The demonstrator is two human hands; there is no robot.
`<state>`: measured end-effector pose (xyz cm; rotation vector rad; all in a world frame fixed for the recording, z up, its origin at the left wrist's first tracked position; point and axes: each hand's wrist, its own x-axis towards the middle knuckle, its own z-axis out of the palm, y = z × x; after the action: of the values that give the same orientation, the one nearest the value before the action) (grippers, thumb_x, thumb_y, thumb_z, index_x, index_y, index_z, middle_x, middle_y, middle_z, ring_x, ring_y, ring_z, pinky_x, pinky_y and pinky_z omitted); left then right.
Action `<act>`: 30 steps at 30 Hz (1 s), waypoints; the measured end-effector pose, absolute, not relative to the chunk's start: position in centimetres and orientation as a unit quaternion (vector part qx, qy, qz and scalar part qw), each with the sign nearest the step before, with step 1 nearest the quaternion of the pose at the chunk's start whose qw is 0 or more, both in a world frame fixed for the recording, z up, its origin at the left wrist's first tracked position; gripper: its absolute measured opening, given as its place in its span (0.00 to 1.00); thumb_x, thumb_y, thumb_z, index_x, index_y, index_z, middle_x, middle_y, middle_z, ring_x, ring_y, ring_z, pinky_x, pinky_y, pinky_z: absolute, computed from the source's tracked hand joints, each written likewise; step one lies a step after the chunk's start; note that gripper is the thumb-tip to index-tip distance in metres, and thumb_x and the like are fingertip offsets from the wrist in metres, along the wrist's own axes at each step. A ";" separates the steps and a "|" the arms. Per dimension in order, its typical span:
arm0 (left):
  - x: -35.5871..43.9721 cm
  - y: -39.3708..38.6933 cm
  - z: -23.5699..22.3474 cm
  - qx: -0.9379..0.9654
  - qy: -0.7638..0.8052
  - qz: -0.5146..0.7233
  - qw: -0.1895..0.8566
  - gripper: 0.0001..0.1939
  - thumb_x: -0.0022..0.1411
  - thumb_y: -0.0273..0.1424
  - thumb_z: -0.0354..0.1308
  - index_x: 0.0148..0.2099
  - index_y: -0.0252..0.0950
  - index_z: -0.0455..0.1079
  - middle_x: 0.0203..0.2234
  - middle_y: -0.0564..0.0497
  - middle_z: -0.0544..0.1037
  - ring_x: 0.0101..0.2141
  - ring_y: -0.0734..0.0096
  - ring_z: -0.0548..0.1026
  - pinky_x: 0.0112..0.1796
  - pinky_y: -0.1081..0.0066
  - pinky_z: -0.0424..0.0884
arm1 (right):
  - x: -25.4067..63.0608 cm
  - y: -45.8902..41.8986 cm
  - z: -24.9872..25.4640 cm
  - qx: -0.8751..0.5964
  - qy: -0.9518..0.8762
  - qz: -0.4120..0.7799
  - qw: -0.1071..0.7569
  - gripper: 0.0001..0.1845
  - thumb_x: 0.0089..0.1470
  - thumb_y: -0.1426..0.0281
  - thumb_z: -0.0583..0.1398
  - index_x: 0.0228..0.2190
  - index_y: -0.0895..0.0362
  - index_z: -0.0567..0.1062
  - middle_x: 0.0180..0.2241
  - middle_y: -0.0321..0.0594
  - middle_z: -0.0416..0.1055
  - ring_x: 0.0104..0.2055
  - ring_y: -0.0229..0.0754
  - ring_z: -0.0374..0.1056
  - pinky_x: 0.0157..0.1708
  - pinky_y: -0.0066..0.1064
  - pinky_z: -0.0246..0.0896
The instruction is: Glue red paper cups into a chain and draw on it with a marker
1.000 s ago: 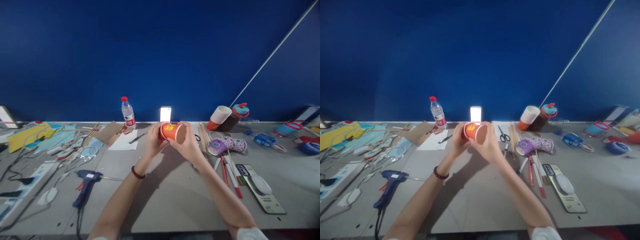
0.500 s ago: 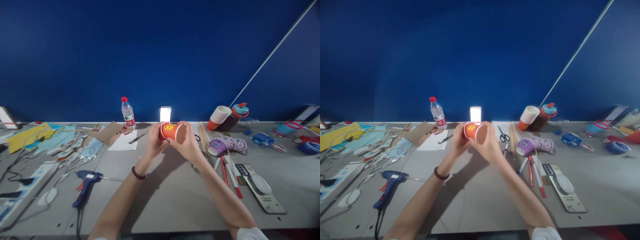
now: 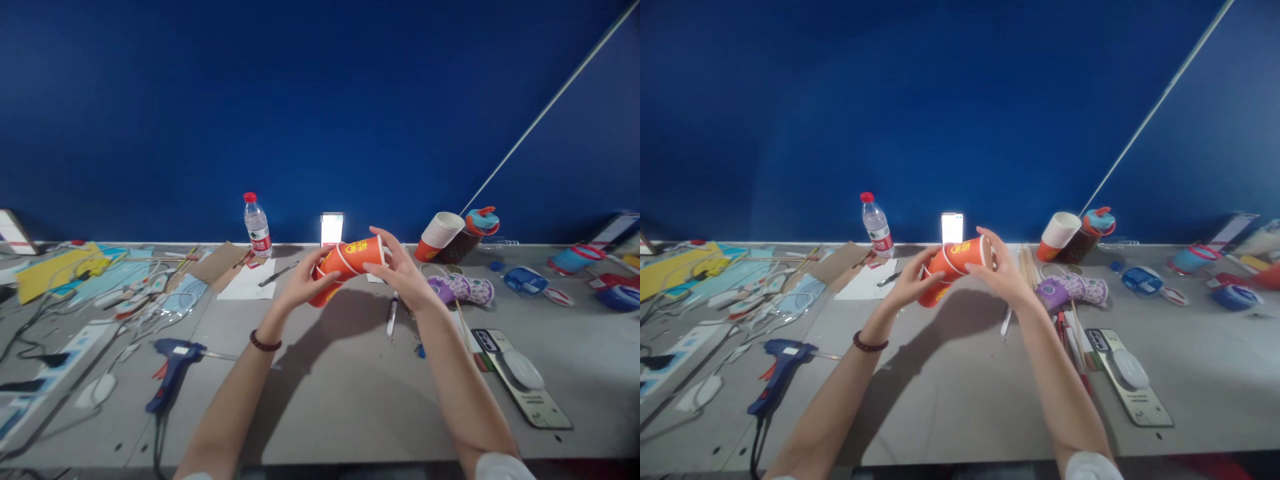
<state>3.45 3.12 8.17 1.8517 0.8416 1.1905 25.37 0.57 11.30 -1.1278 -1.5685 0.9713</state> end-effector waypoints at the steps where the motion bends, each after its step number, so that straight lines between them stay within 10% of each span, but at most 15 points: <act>1: 3.3 3.1 8.4 0.692 0.326 0.455 0.456 0.25 0.59 0.43 0.59 0.57 0.39 0.66 0.54 0.41 0.72 0.52 0.53 0.71 0.51 0.57 0.66 | 26.0 0.9 11.3 -0.450 -0.632 0.430 0.461 0.38 0.51 0.62 0.64 0.60 0.41 0.57 0.55 0.41 0.64 0.49 0.49 0.68 0.47 0.44 0.67; 6: 3.5 2.9 8.5 0.561 0.325 0.371 0.665 0.23 0.59 0.42 0.58 0.54 0.37 0.70 0.51 0.43 0.75 0.52 0.51 0.71 0.51 0.56 0.66 | 26.9 2.3 10.2 -0.432 -0.592 0.512 0.449 0.36 0.51 0.62 0.64 0.59 0.41 0.59 0.54 0.38 0.67 0.52 0.48 0.67 0.52 0.44 0.64; 22: 3.9 2.7 7.9 0.547 0.357 0.417 0.632 0.23 0.59 0.44 0.57 0.51 0.33 0.73 0.38 0.44 0.79 0.35 0.63 0.74 0.38 0.65 0.69 | 26.3 4.0 7.6 -0.377 -0.679 0.466 0.425 0.46 0.47 0.68 0.66 0.63 0.45 0.55 0.58 0.41 0.66 0.54 0.51 0.67 0.51 0.45 0.68; 30: 4.1 2.8 7.7 0.501 0.353 0.411 0.675 0.22 0.58 0.43 0.59 0.49 0.33 0.74 0.39 0.44 0.80 0.38 0.58 0.76 0.40 0.63 0.70 | 26.3 4.5 7.5 -0.378 -0.724 0.379 0.435 0.42 0.44 0.65 0.69 0.60 0.50 0.63 0.61 0.43 0.61 0.62 0.54 0.58 0.61 0.45 0.54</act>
<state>4.07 2.80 7.70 1.1261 0.7931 0.9255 26.31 4.45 7.52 -0.9417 -1.8016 0.9432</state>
